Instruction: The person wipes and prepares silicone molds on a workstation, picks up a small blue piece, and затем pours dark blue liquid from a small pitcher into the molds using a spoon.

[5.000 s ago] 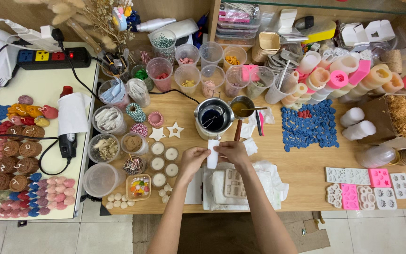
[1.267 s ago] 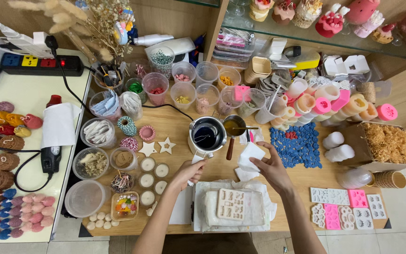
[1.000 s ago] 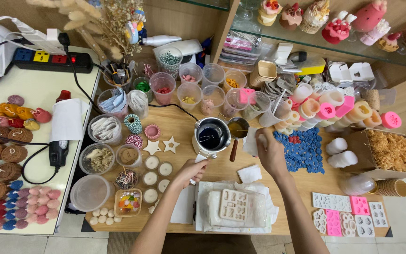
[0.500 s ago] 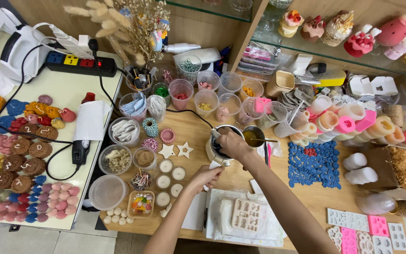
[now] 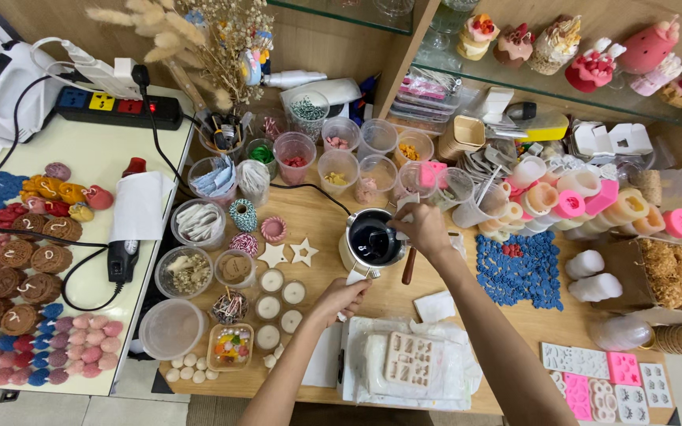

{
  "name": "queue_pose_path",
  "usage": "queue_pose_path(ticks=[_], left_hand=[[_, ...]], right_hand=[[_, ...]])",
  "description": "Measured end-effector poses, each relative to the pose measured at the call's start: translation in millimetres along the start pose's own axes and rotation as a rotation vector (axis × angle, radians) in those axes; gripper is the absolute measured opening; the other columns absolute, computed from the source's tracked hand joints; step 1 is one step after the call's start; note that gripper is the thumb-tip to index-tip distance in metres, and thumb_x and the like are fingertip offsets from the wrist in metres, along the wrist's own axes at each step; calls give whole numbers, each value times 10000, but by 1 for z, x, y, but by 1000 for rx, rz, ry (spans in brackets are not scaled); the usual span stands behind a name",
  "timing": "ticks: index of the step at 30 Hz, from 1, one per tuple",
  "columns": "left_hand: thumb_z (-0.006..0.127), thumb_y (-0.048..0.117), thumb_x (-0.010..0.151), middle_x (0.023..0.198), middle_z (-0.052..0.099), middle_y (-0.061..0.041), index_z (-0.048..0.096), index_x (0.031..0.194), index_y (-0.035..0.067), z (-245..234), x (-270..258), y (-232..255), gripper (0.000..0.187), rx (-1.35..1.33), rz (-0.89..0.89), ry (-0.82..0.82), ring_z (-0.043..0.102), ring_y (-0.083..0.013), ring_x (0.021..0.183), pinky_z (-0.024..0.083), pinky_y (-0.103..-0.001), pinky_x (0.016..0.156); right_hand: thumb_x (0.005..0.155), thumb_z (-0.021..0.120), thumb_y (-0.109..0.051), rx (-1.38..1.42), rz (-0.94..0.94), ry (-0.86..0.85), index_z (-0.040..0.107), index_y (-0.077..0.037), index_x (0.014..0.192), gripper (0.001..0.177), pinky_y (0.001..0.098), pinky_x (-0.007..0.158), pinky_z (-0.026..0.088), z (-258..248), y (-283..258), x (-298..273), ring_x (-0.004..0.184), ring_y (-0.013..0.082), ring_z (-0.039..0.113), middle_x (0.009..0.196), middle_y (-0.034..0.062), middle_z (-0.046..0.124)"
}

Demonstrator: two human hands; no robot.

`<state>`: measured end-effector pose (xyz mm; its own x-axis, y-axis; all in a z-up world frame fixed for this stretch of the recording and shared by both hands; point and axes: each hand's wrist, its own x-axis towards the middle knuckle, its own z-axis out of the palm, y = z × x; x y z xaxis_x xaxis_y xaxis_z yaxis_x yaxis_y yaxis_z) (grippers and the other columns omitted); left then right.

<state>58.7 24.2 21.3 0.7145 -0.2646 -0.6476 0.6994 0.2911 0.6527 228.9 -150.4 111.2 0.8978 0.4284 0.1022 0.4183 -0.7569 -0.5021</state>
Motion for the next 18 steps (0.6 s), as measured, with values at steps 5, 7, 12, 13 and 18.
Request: queue_pose_path(ticks=[5, 7, 12, 13, 18], left_hand=[[659, 339, 985, 586, 424, 77, 558, 785, 99, 1, 0, -1, 328, -8, -4, -4, 325, -39, 455, 225, -241, 413], [658, 348, 985, 586, 422, 77, 559, 785, 97, 2, 1, 0, 335, 3, -15, 8, 320, -38, 452, 223, -239, 413], [662, 335, 982, 585, 402, 80, 553, 784, 107, 1, 0, 0, 321, -23, -3, -15, 303, -32, 451, 205, -239, 413], [664, 334, 981, 585, 399, 80, 555, 785, 107, 2, 0, 0, 319, -25, -5, -16, 301, -33, 452, 204, -240, 413], [670, 343, 973, 582, 401, 83, 555, 779, 109, 2, 0, 0, 325, -6, -19, -2, 298, -32, 452, 210, -238, 417]], right_hand=[[765, 869, -232, 156, 182, 11, 830, -89, 932, 223, 343, 679, 580, 5, 18, -10, 670, 193, 742, 796, 119, 779], [768, 874, -235, 244, 297, 1, 831, -80, 963, 253, 324, 689, 580, 7, 30, -12, 692, 161, 738, 809, 103, 787], [785, 812, -216, 805, 531, 7, 776, -42, 1023, 297, 305, 729, 639, 9, 48, -11, 737, 122, 774, 874, 45, 801], [796, 818, -212, 699, 515, 13, 784, -48, 1049, 303, 317, 737, 631, 7, 49, -11, 753, 136, 767, 881, 73, 801], [818, 835, -180, 116, 324, 53, 812, -129, 1105, 293, 389, 848, 588, -5, 39, -17, 876, 285, 772, 963, 202, 778]])
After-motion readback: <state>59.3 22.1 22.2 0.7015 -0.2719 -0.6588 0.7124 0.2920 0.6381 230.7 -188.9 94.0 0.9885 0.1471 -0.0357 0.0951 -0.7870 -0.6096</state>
